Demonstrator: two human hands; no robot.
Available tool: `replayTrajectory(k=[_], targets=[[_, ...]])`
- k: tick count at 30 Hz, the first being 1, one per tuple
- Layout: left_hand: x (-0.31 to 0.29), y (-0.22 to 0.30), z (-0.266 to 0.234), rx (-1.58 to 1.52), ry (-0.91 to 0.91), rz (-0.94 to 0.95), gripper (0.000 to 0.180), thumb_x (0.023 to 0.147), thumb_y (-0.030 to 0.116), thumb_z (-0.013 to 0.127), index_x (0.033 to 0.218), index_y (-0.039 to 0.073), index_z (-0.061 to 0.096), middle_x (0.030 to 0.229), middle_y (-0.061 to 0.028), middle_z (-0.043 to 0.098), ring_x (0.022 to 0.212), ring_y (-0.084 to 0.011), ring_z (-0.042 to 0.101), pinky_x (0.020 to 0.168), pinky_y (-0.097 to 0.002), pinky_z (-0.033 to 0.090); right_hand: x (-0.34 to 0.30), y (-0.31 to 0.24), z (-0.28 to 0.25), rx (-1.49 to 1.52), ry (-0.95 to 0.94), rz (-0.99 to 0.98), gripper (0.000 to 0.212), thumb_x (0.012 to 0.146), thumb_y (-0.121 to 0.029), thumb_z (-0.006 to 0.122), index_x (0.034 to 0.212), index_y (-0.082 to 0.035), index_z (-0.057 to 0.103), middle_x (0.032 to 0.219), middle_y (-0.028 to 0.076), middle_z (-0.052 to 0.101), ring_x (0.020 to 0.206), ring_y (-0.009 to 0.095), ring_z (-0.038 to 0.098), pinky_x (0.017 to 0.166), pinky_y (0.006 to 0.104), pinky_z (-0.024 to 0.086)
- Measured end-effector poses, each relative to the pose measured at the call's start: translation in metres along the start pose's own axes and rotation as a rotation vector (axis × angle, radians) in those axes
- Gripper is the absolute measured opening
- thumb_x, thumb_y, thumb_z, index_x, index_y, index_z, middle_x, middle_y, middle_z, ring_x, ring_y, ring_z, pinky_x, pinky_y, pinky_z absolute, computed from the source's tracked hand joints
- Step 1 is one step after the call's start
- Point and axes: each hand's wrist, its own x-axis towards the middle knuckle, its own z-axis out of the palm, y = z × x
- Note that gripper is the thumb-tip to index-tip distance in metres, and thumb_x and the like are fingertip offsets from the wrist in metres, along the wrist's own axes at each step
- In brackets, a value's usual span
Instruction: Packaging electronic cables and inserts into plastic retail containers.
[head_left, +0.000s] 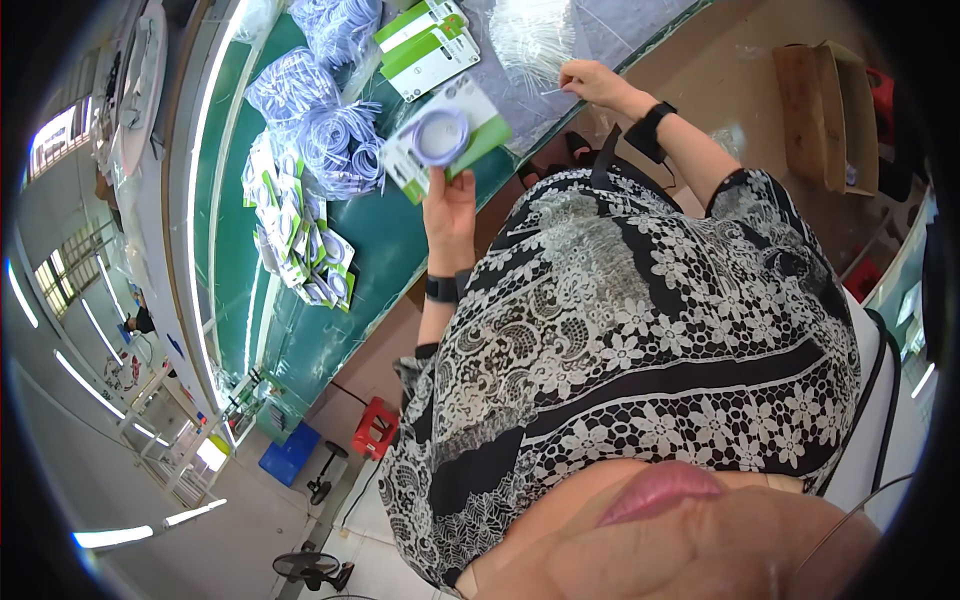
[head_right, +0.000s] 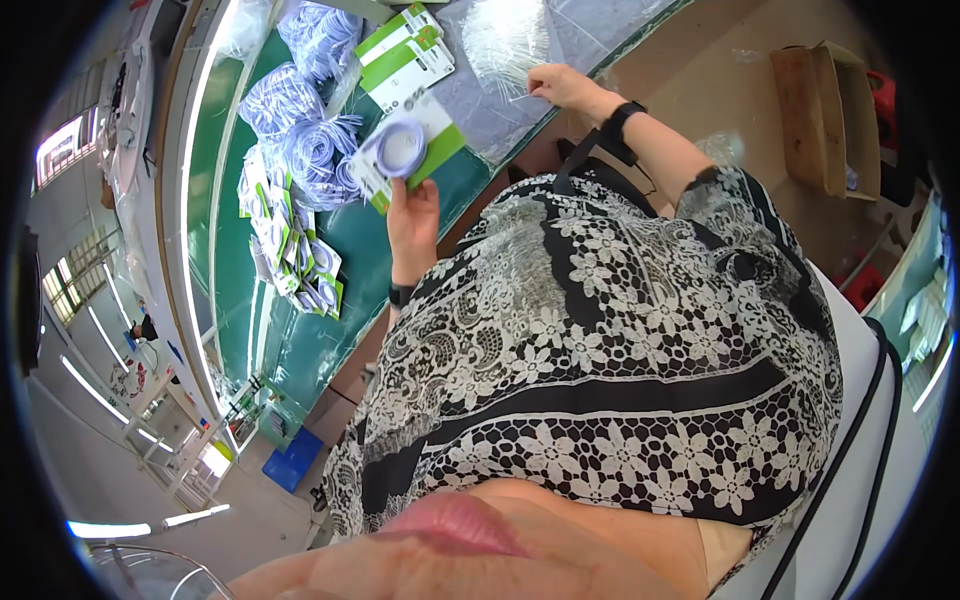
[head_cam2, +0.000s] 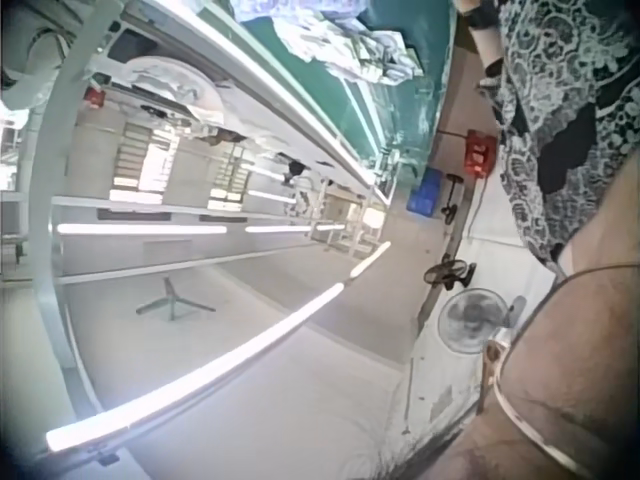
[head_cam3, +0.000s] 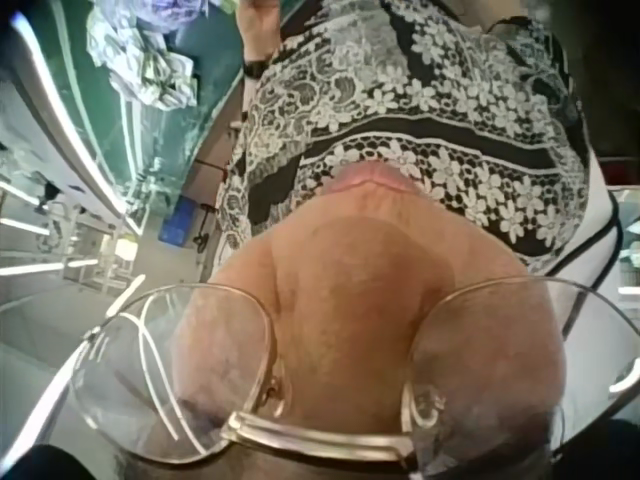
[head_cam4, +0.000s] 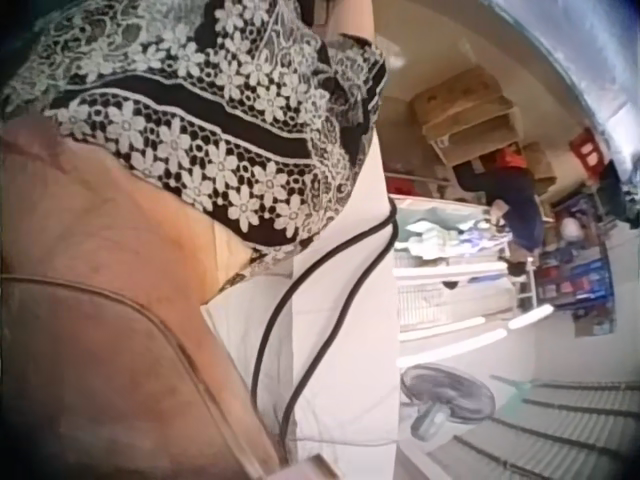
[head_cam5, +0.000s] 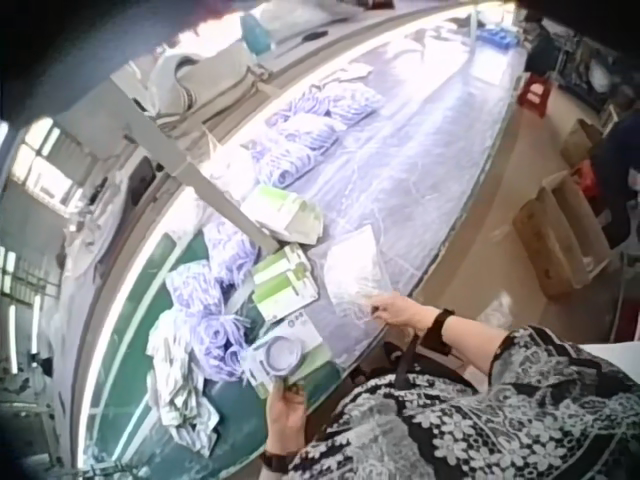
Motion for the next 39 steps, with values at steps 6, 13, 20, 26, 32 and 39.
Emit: replayTrajectory(k=[6, 13, 20, 26, 32, 39], targets=[[0.041, 0.006, 0.077, -0.076, -0.252, -0.105, 0.017, 0.092, 0.010, 0.057, 0.108, 0.007, 0.059, 0.101, -0.0043, 0.065, 0.091, -0.0165, 0.063, 0.076, -0.0324, 0.055, -0.013, -0.094, -0.053, 0.087, 0.179, 0.066, 0.007, 0.082, -0.005, 0.063, 0.089, -0.005, 0.061, 0.067, 0.003, 0.052, 0.072, 0.009, 0.057, 0.061, 0.0247, 0.045], [0.036, 0.029, 0.146, -0.060, -0.383, -0.058, 0.017, 0.091, 0.009, 0.058, 0.108, 0.006, 0.058, 0.098, -0.0045, 0.065, 0.087, -0.0153, 0.065, 0.072, -0.0293, 0.058, -0.004, -0.151, -0.071, 0.598, 0.174, 0.012, 0.009, 0.092, -0.005, 0.055, 0.098, 0.000, 0.057, 0.084, 0.003, 0.063, 0.081, 0.011, 0.062, 0.075, 0.0247, 0.051], [0.034, 0.049, 0.165, -0.275, -0.502, -0.140, 0.023, 0.091, 0.018, 0.059, 0.103, -0.002, 0.058, 0.094, -0.0092, 0.063, 0.085, -0.0185, 0.059, 0.067, -0.0238, 0.053, 0.023, -0.205, -0.068, 0.426, 0.193, -0.168, 0.024, 0.087, -0.001, 0.059, 0.110, -0.001, 0.054, 0.076, 0.005, 0.061, 0.071, 0.010, 0.058, 0.064, 0.0238, 0.048], [0.017, 0.059, 0.165, -0.944, -0.680, -0.528, 0.027, 0.086, 0.021, 0.066, 0.094, -0.002, 0.055, 0.078, -0.0038, 0.052, 0.075, -0.0132, 0.054, 0.058, -0.0202, 0.047, 0.035, -0.274, -0.082, -0.005, 0.434, -0.523, 0.007, 0.081, 0.001, 0.063, 0.085, -0.004, 0.064, 0.074, 0.007, 0.061, 0.065, 0.018, 0.057, 0.059, 0.0286, 0.046], [-0.007, 0.069, 0.178, -1.043, -0.639, -0.524, 0.008, 0.079, -0.006, 0.060, 0.084, -0.006, 0.053, 0.069, -0.0112, 0.056, 0.060, -0.0178, 0.059, 0.048, -0.0229, 0.055, 0.051, -0.301, -0.078, -0.266, 0.504, -0.754, 0.008, 0.074, -0.005, 0.067, 0.080, -0.008, 0.064, 0.073, 0.002, 0.059, 0.068, 0.021, 0.057, 0.059, 0.0311, 0.047], [-0.013, 0.072, 0.176, -1.046, -0.662, -0.522, 0.006, 0.081, -0.004, 0.058, 0.083, -0.007, 0.053, 0.068, -0.0116, 0.055, 0.060, -0.0180, 0.060, 0.047, -0.0232, 0.055, 0.059, -0.304, -0.070, -0.265, 0.499, -0.778, 0.007, 0.073, -0.008, 0.067, 0.080, -0.009, 0.064, 0.074, 0.001, 0.058, 0.071, 0.020, 0.057, 0.062, 0.0324, 0.047]])
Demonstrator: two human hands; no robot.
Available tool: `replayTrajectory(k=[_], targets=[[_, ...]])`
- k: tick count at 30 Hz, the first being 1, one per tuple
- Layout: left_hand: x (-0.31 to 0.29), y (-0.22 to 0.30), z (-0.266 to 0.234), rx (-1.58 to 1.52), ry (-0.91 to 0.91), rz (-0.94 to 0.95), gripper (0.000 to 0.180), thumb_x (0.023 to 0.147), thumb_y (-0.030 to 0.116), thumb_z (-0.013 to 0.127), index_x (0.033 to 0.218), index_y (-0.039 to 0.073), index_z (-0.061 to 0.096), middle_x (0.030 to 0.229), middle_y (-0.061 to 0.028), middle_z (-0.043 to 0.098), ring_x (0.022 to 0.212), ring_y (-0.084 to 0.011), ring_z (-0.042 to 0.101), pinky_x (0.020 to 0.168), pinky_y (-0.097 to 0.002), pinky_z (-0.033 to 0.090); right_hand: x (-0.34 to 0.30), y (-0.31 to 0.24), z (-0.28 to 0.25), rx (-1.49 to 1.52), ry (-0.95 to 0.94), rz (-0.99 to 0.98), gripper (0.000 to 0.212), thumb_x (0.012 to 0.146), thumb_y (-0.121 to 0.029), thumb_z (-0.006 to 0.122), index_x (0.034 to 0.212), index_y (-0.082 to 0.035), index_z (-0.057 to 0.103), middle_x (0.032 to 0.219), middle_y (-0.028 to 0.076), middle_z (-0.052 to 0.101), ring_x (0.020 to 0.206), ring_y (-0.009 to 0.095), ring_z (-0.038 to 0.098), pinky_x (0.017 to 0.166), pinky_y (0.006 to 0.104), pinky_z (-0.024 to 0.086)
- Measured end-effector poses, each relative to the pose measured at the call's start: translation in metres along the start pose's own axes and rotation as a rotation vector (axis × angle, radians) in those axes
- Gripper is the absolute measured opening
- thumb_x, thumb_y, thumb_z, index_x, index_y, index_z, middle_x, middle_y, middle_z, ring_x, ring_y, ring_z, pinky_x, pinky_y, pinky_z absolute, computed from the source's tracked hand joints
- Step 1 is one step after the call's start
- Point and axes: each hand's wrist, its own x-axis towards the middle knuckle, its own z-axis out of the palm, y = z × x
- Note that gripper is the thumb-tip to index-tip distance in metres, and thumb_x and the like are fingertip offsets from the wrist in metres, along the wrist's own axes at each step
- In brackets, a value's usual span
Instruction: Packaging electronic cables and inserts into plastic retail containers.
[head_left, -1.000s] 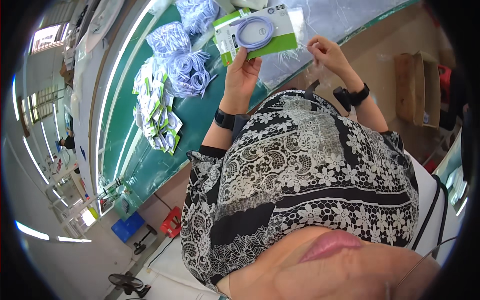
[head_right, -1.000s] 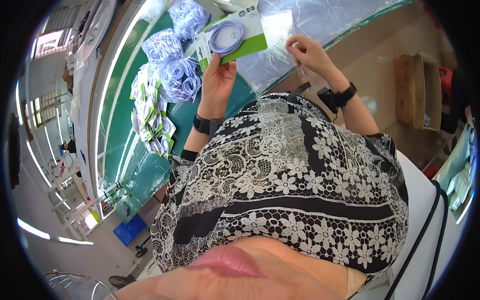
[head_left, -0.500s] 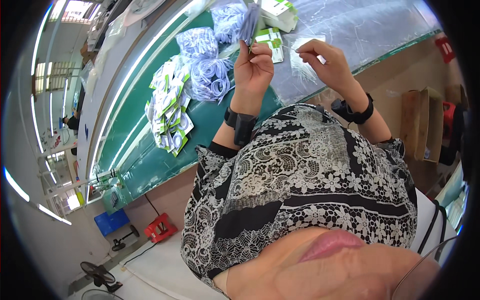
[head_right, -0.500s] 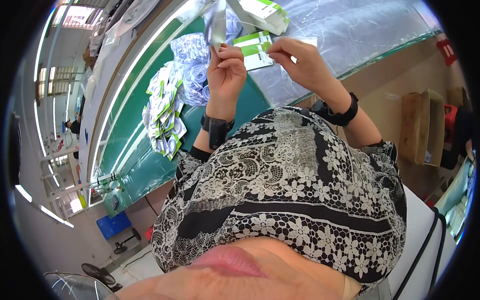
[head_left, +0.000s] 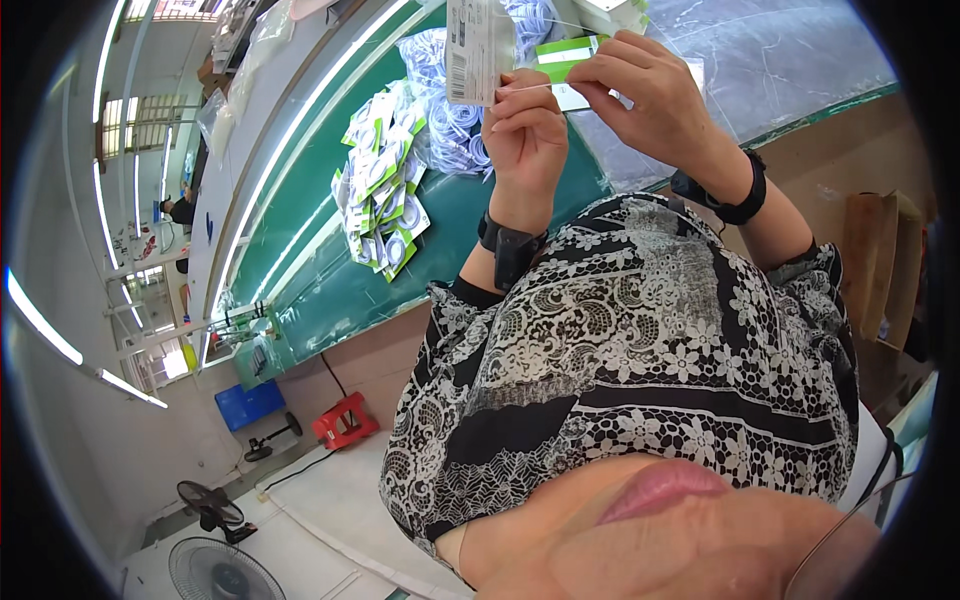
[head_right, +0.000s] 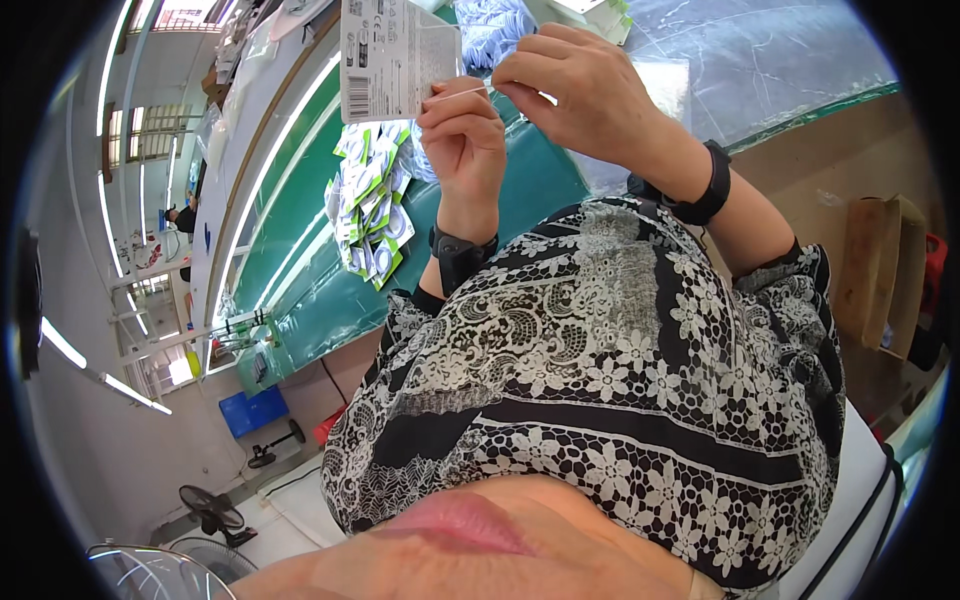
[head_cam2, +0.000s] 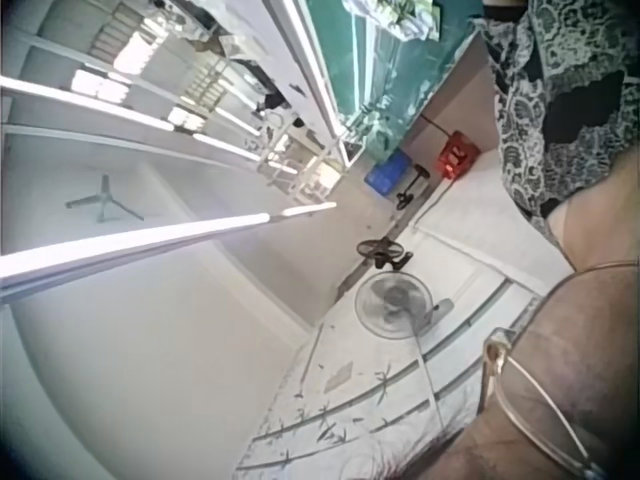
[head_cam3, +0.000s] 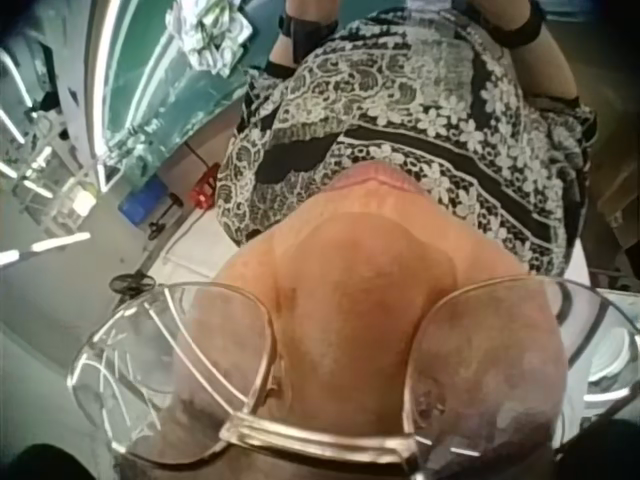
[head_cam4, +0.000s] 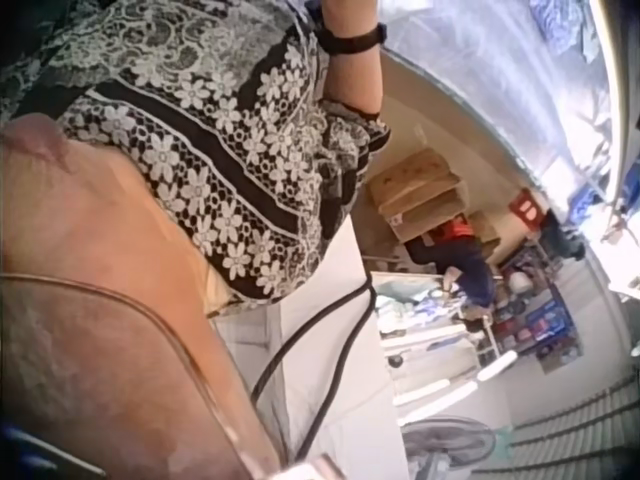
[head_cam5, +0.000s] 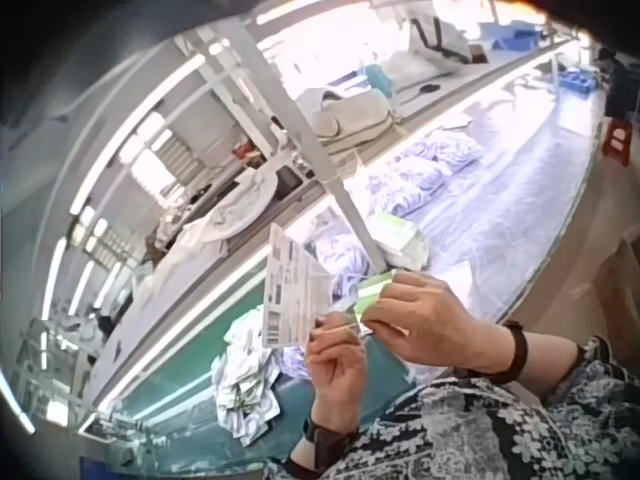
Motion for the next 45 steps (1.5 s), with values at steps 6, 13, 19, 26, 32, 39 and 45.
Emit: replayTrajectory(k=[6, 13, 19, 26, 32, 39, 45], targets=[[0.000, 0.001, -0.002, -0.004, 0.007, 0.007, 0.007, 0.081, -0.005, 0.057, 0.085, -0.007, 0.052, 0.067, -0.0120, 0.055, 0.060, -0.0179, 0.060, 0.047, -0.0228, 0.054, 0.001, -0.001, 0.002, 0.024, 0.005, 0.009, 0.007, 0.073, -0.008, 0.067, 0.079, -0.008, 0.063, 0.072, 0.002, 0.057, 0.071, 0.021, 0.057, 0.061, 0.0332, 0.047], [0.003, 0.007, -0.014, -0.009, -0.069, -0.076, 0.021, 0.088, 0.011, 0.062, 0.097, -0.005, 0.053, 0.076, -0.0077, 0.052, 0.068, -0.0148, 0.056, 0.056, -0.0210, 0.053, 0.002, 0.001, 0.002, 0.027, -0.002, 0.011, 0.007, 0.074, -0.008, 0.066, 0.080, -0.009, 0.063, 0.072, 0.002, 0.057, 0.071, 0.021, 0.058, 0.062, 0.0333, 0.047], [0.006, 0.012, -0.027, 0.793, -0.028, 0.174, 0.032, 0.092, 0.020, 0.057, 0.118, 0.004, 0.053, 0.105, -0.0105, 0.062, 0.089, -0.0193, 0.062, 0.080, -0.0302, 0.055, -0.003, 0.001, 0.011, 0.102, -0.018, 0.044, 0.013, 0.077, -0.004, 0.063, 0.090, -0.006, 0.060, 0.087, 0.007, 0.059, 0.079, 0.028, 0.058, 0.066, 0.0376, 0.048], [0.014, 0.022, -0.029, 1.195, 0.050, 0.344, 0.028, 0.095, 0.017, 0.053, 0.118, 0.001, 0.051, 0.113, -0.0160, 0.060, 0.100, -0.0294, 0.063, 0.088, -0.0420, 0.055, -0.043, 0.046, 0.040, 0.445, 0.119, 0.436, 0.020, 0.082, -0.001, 0.060, 0.102, -0.001, 0.060, 0.096, 0.016, 0.065, 0.090, 0.032, 0.062, 0.076, 0.0361, 0.048], [0.014, 0.009, -0.019, 1.383, 0.076, 0.429, 0.030, 0.093, 0.015, 0.056, 0.117, -0.003, 0.051, 0.108, -0.0146, 0.062, 0.097, -0.0296, 0.064, 0.086, -0.0418, 0.056, -0.050, 0.056, 0.044, 0.510, 0.071, 0.524, 0.019, 0.087, 0.005, 0.058, 0.105, 0.001, 0.059, 0.105, 0.005, 0.062, 0.098, 0.012, 0.058, 0.082, 0.0260, 0.048], [0.013, -0.004, -0.014, 1.474, 0.036, 0.534, 0.026, 0.093, 0.011, 0.055, 0.114, -0.005, 0.052, 0.106, -0.0143, 0.062, 0.095, -0.0276, 0.065, 0.086, -0.0417, 0.056, -0.044, 0.043, 0.026, 0.415, 0.045, 0.521, 0.018, 0.086, 0.002, 0.058, 0.104, 0.000, 0.060, 0.100, 0.007, 0.064, 0.095, 0.014, 0.060, 0.079, 0.0287, 0.047], [0.013, 0.014, -0.025, 1.684, 0.002, 0.732, 0.024, 0.090, 0.004, 0.057, 0.112, -0.005, 0.054, 0.103, -0.0146, 0.063, 0.089, -0.0247, 0.066, 0.080, -0.0382, 0.059, -0.026, 0.011, -0.029, 0.066, 0.045, 0.329, 0.014, 0.081, -0.001, 0.057, 0.093, -0.004, 0.062, 0.090, 0.011, 0.063, 0.081, 0.029, 0.061, 0.073, 0.0382, 0.049]])
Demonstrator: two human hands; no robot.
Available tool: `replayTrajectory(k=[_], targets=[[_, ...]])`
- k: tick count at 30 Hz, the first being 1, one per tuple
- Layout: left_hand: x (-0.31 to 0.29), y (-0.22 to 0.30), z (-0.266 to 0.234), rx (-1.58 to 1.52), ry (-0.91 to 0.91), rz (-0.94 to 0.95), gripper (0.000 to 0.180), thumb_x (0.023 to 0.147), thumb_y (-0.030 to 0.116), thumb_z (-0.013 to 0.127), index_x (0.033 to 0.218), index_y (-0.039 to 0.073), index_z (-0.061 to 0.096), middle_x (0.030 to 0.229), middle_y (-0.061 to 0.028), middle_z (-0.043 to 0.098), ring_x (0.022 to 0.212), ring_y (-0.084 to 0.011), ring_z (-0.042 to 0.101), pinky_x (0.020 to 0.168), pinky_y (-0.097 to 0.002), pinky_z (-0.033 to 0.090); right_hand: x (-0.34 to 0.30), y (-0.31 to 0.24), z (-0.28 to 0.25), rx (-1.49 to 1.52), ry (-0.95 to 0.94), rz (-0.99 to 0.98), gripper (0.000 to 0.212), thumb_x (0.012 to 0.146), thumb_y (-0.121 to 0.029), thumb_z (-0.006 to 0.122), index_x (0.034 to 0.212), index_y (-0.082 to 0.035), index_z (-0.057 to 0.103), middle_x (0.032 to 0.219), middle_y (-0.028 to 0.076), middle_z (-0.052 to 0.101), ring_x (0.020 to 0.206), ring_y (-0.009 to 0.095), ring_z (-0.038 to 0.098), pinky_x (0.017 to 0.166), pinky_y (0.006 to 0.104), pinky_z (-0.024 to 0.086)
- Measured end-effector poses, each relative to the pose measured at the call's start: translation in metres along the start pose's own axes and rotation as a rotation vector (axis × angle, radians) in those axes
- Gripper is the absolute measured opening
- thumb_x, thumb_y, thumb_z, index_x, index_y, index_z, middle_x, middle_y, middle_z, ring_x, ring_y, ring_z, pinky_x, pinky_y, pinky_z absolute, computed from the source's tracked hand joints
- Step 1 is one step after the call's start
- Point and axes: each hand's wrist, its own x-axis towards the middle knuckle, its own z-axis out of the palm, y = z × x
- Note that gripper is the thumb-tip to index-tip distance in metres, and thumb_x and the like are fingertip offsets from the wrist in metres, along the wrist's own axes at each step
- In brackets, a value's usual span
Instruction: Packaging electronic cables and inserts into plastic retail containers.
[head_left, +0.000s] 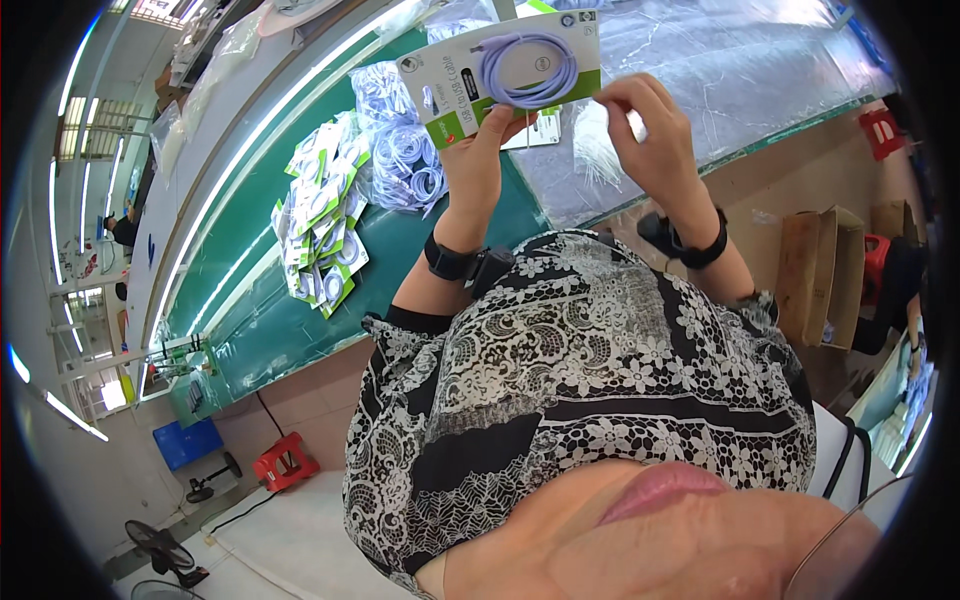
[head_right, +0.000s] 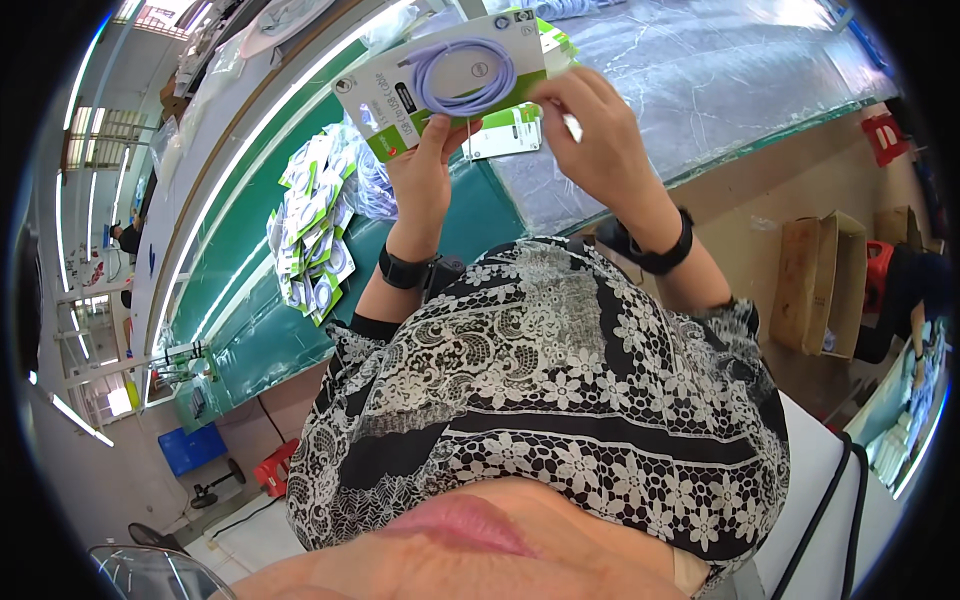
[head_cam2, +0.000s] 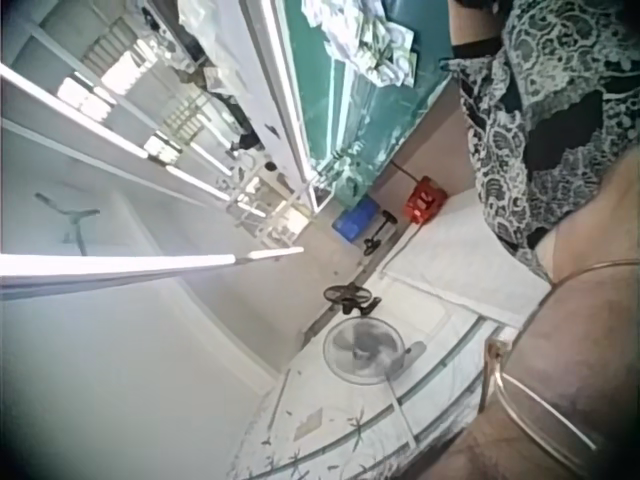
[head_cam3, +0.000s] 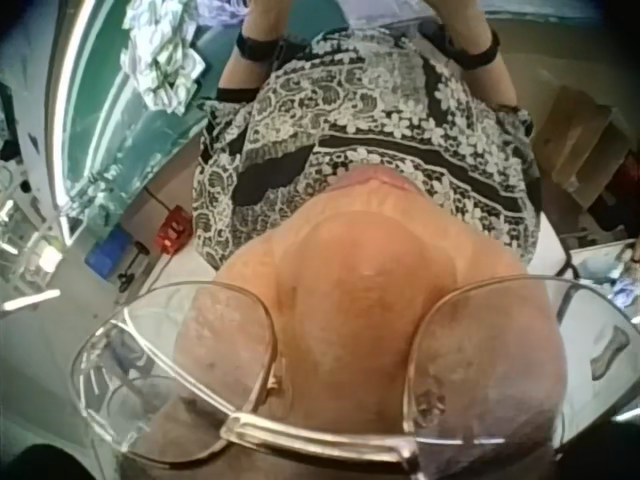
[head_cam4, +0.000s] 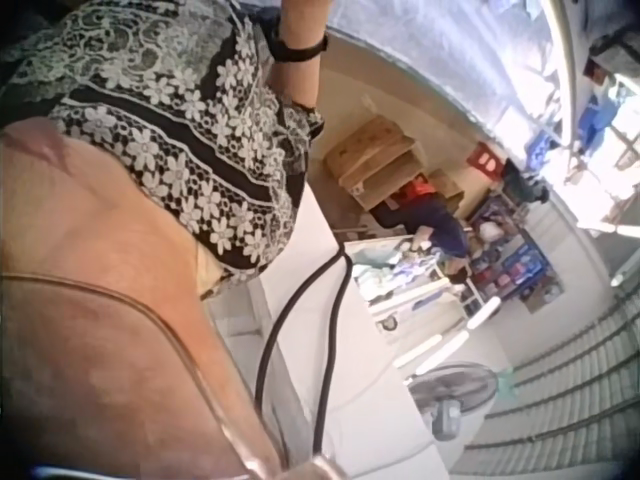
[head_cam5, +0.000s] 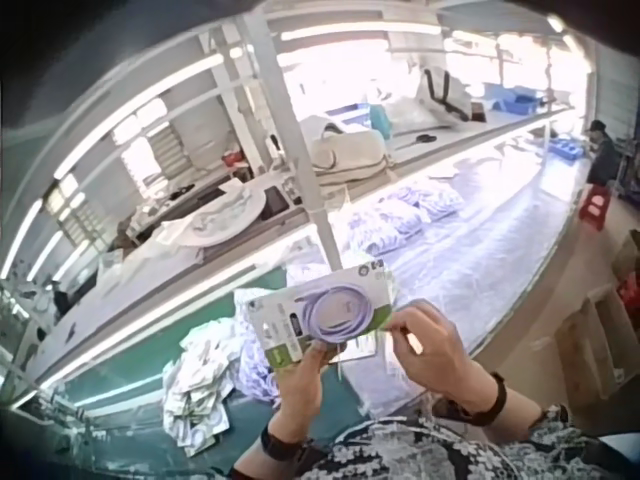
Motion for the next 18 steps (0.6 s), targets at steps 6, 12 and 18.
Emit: replayTrajectory(k=[6, 12, 18], targets=[[-0.004, -0.006, 0.009, -0.051, -0.018, -0.022, 0.024, 0.088, 0.002, 0.058, 0.110, -0.006, 0.055, 0.101, -0.0144, 0.064, 0.086, -0.0230, 0.067, 0.079, -0.0365, 0.059, 0.032, 0.001, 0.019, -0.289, -0.111, -0.404, 0.016, 0.077, -0.013, 0.068, 0.092, -0.009, 0.064, 0.091, 0.005, 0.062, 0.092, 0.021, 0.055, 0.083, 0.0360, 0.037], [-0.004, -0.007, -0.001, 0.027, 0.054, -0.037, 0.024, 0.087, 0.000, 0.058, 0.111, -0.007, 0.054, 0.100, -0.0141, 0.064, 0.082, -0.0214, 0.067, 0.077, -0.0343, 0.059, 0.025, 0.002, 0.029, -0.199, -0.173, -0.477, 0.042, 0.072, -0.014, 0.073, 0.111, -0.009, 0.057, 0.098, 0.005, 0.062, 0.093, 0.024, 0.055, 0.089, 0.0386, 0.032], [-0.011, -0.023, -0.006, -0.055, 0.018, -0.111, 0.023, 0.090, 0.002, 0.055, 0.111, -0.007, 0.053, 0.102, -0.0143, 0.063, 0.086, -0.0224, 0.066, 0.076, -0.0353, 0.059, 0.006, 0.029, 0.037, -0.202, -0.359, -0.384, 0.044, 0.075, -0.015, 0.070, 0.113, -0.010, 0.051, 0.098, 0.005, 0.061, 0.096, 0.022, 0.056, 0.093, 0.0394, 0.032]])
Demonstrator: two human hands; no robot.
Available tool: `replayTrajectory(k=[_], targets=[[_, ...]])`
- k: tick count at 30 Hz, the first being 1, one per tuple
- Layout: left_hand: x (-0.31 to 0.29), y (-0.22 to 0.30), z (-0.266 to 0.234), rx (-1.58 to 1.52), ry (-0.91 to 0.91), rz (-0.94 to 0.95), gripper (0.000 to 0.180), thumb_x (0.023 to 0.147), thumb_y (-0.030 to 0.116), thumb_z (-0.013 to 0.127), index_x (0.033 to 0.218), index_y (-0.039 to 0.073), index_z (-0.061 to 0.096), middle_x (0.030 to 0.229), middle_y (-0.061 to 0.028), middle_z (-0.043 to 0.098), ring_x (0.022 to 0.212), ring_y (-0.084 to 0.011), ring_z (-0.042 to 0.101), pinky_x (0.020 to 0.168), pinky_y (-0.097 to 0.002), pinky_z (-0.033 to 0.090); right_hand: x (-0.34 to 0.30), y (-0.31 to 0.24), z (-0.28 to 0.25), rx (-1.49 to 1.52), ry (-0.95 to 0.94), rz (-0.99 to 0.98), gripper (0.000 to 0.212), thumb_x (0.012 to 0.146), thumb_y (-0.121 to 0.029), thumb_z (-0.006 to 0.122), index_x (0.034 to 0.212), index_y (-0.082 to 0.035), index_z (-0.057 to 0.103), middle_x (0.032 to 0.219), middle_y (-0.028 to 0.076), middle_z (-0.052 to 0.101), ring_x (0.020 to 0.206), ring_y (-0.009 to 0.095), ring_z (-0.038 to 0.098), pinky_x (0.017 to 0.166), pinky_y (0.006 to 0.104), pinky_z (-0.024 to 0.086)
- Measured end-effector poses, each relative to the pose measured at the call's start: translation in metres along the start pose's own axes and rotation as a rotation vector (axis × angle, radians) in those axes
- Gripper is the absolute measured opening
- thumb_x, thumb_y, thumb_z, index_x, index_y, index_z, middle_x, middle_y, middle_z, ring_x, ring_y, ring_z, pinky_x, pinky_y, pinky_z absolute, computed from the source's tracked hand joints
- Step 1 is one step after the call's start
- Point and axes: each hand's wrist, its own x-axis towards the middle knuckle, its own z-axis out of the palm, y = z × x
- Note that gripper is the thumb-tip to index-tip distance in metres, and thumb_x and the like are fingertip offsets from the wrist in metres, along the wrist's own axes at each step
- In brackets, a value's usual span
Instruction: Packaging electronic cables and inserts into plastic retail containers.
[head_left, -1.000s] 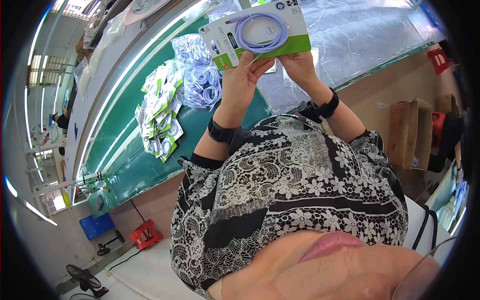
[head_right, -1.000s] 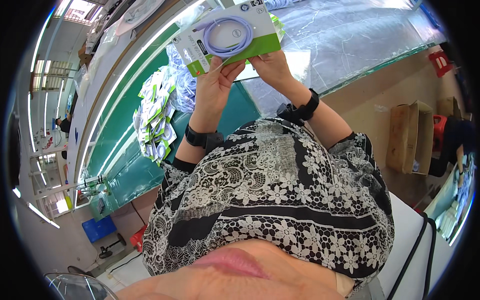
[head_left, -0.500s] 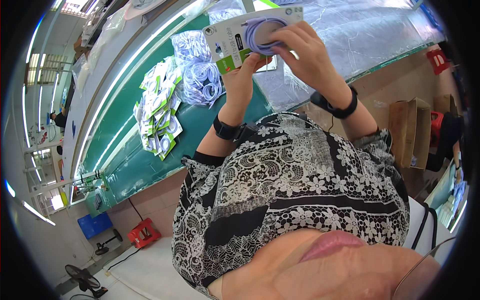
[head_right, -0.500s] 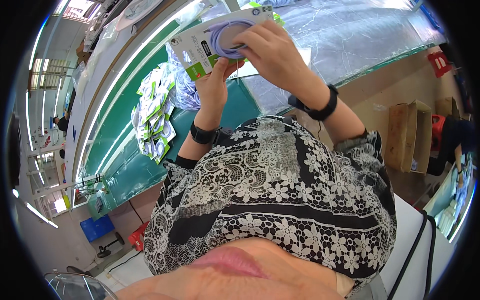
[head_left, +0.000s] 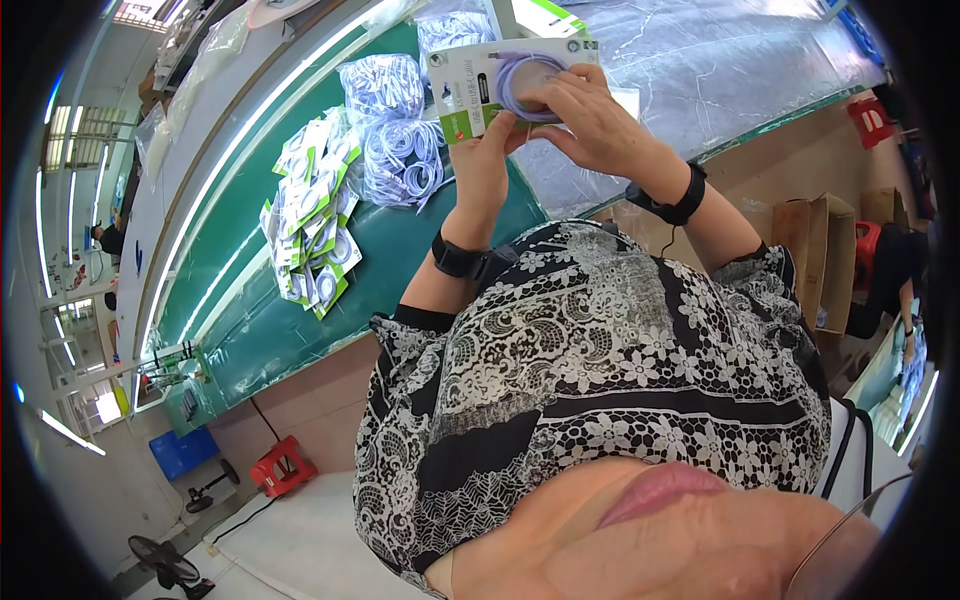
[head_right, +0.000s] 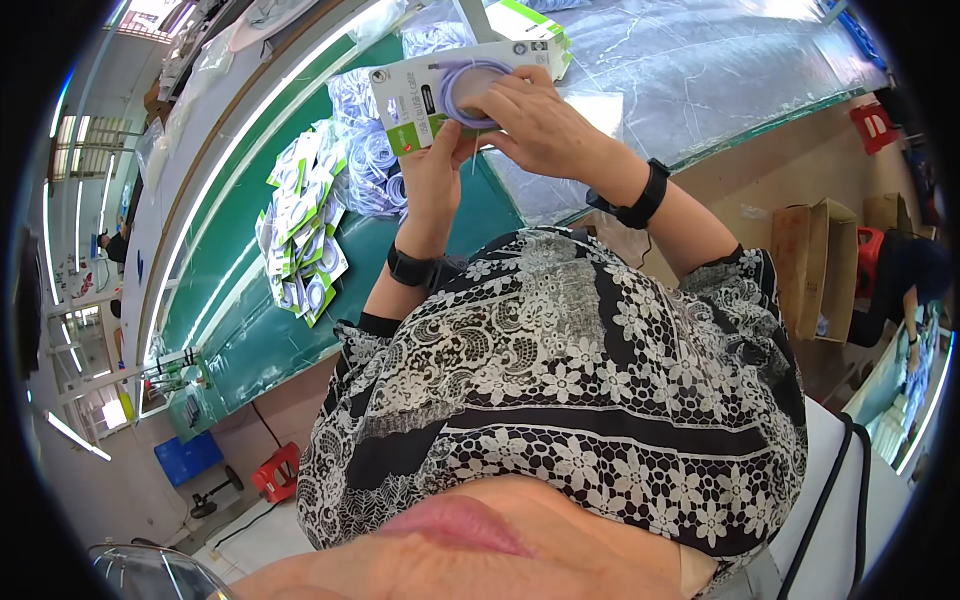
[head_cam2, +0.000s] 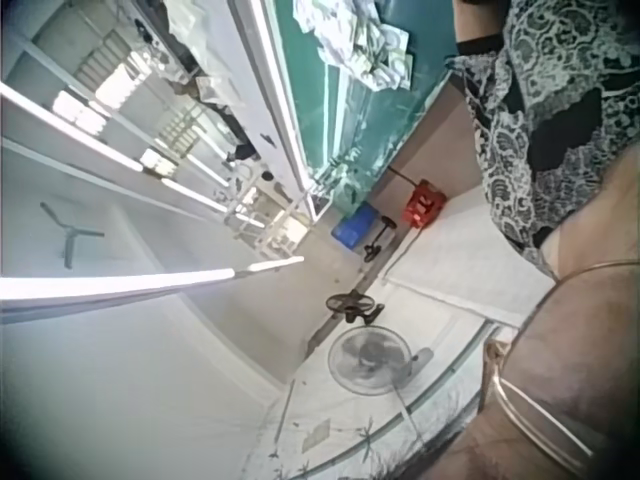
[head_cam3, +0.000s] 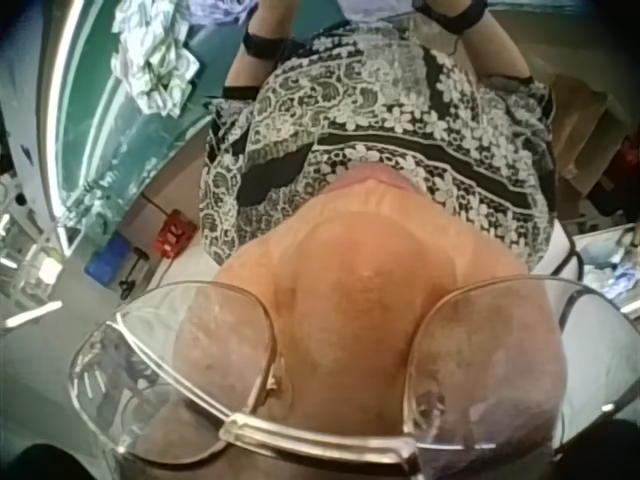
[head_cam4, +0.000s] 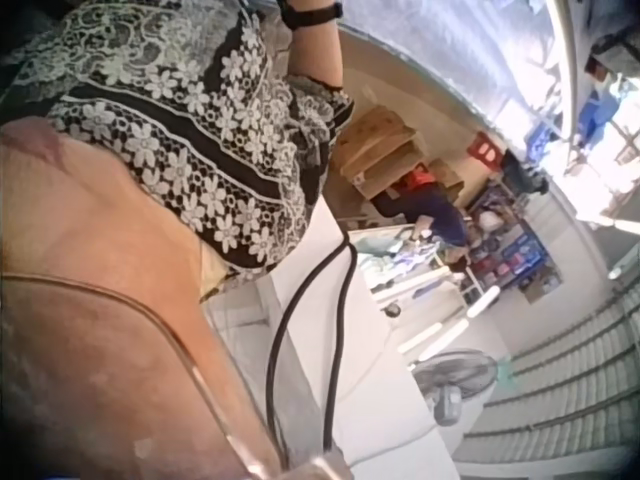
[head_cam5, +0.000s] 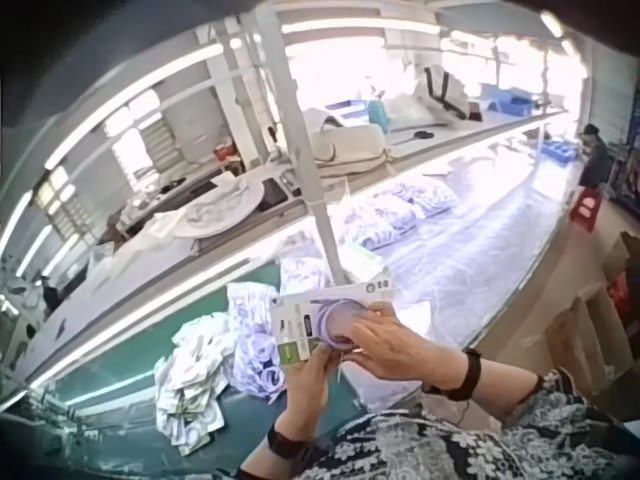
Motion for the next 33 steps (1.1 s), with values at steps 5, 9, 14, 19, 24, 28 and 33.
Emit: replayTrajectory(k=[5, 9, 14, 19, 24, 28, 33], targets=[[0.011, 0.003, -0.004, -0.073, -0.030, -0.050, 0.021, 0.094, 0.006, 0.051, 0.112, -0.005, 0.054, 0.103, -0.0128, 0.062, 0.088, -0.0232, 0.066, 0.079, -0.0377, 0.058, -0.007, 0.004, -0.004, -0.122, 0.208, -0.111, 0.035, 0.071, -0.013, 0.070, 0.104, -0.015, 0.059, 0.105, 0.001, 0.057, 0.101, 0.021, 0.051, 0.101, 0.0411, 0.031], [0.008, 0.003, 0.002, -0.099, -0.046, -0.057, 0.023, 0.094, 0.008, 0.052, 0.114, -0.004, 0.053, 0.102, -0.0110, 0.063, 0.089, -0.0214, 0.065, 0.078, -0.0358, 0.058, -0.005, -0.002, -0.001, -0.268, 0.226, -0.196, 0.031, 0.067, -0.014, 0.069, 0.097, -0.018, 0.064, 0.108, -0.003, 0.055, 0.104, 0.017, 0.048, 0.101, 0.0409, 0.031], [0.001, 0.011, 0.012, 0.137, -0.035, 0.103, 0.021, 0.087, 0.005, 0.060, 0.107, -0.002, 0.060, 0.098, -0.0130, 0.064, 0.089, -0.0234, 0.065, 0.076, -0.0339, 0.056, -0.002, -0.003, 0.005, -0.176, 0.464, -0.211, 0.021, 0.066, -0.013, 0.070, 0.086, -0.021, 0.070, 0.107, -0.003, 0.055, 0.104, 0.019, 0.046, 0.097, 0.0383, 0.032], [0.007, 0.044, 0.032, 0.745, -0.316, 1.065, 0.030, 0.071, 0.002, 0.070, 0.100, -0.001, 0.064, 0.097, -0.0177, 0.065, 0.089, -0.0279, 0.065, 0.077, -0.0316, 0.053, 0.001, -0.019, 0.008, -0.080, 0.681, 0.013, 0.026, 0.061, -0.008, 0.075, 0.084, -0.020, 0.074, 0.109, 0.002, 0.055, 0.101, 0.024, 0.042, 0.083, 0.0322, 0.035], [0.013, 0.054, 0.035, 0.784, -0.329, 1.084, 0.032, 0.071, 0.002, 0.071, 0.102, 0.000, 0.063, 0.098, -0.0181, 0.064, 0.089, -0.0287, 0.066, 0.076, -0.0316, 0.054, 0.009, -0.017, 0.000, -0.098, 0.694, -0.035, 0.025, 0.061, -0.007, 0.077, 0.082, -0.019, 0.074, 0.109, 0.002, 0.055, 0.103, 0.023, 0.042, 0.085, 0.0330, 0.036], [0.018, 0.065, 0.042, 0.801, -0.345, 1.119, 0.032, 0.072, 0.003, 0.071, 0.102, -0.001, 0.063, 0.099, -0.0176, 0.064, 0.091, -0.0284, 0.066, 0.075, -0.0305, 0.054, 0.011, -0.018, -0.002, -0.041, 0.708, 0.008, 0.026, 0.059, -0.008, 0.080, 0.083, -0.018, 0.074, 0.108, 0.002, 0.055, 0.101, 0.022, 0.042, 0.085, 0.0325, 0.035], [0.022, 0.078, 0.048, 0.801, -0.375, 1.173, 0.030, 0.072, 0.003, 0.070, 0.101, 0.000, 0.065, 0.104, -0.0170, 0.062, 0.091, -0.0285, 0.066, 0.076, -0.0309, 0.055, 0.003, -0.018, 0.005, 0.138, 0.670, 0.163, 0.024, 0.061, -0.008, 0.080, 0.083, -0.015, 0.074, 0.109, 0.002, 0.055, 0.099, 0.021, 0.043, 0.085, 0.0312, 0.036]])
